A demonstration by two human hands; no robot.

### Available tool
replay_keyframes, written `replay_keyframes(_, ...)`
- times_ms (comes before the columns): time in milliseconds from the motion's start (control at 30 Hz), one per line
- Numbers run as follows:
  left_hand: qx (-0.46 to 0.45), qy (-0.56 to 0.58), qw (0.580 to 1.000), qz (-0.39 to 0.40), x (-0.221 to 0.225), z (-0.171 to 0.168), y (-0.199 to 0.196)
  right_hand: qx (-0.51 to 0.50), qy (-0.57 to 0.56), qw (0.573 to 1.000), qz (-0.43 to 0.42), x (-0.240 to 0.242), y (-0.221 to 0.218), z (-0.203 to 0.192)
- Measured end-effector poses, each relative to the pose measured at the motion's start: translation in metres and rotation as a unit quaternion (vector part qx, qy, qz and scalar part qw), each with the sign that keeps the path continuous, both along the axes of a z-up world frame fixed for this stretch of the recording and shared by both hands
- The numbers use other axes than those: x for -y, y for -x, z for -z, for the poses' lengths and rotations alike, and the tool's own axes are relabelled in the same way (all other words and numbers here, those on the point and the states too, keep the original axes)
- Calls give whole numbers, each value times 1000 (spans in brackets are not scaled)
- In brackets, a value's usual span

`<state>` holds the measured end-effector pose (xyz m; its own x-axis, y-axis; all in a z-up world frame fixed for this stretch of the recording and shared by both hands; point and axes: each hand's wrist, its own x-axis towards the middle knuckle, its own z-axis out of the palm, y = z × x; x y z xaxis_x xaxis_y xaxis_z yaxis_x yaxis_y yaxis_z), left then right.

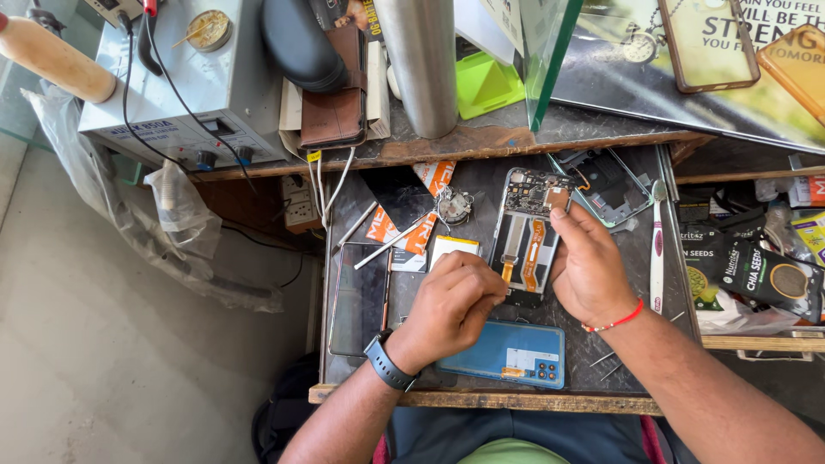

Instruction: The person disassembles a smartphone by removing the back cover and battery. They then handle the internal motherboard and other components, placing them on a cluttered workbench. The person also organizes various phone parts and tools on the desk.

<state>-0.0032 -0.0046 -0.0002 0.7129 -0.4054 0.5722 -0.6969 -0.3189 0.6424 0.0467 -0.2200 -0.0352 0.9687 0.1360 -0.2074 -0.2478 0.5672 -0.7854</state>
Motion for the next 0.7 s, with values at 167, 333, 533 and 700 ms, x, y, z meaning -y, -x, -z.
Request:
replay_keyframes(167,-5,34,996,-79,8,-6,1,13,-41,999,17,0,2,-1)
replay_keyframes(333,-277,125,948,-93,14,10,-3,36,-92,995,5,-9,8,-7)
replay_keyframes(533,-405,144,899,-81,22,25,1,139,3,990,-11,-14,16,-3)
replay_keyframes(700,-224,-2,966,-131,26,19,9,194,127,972,-26,-19,22,4)
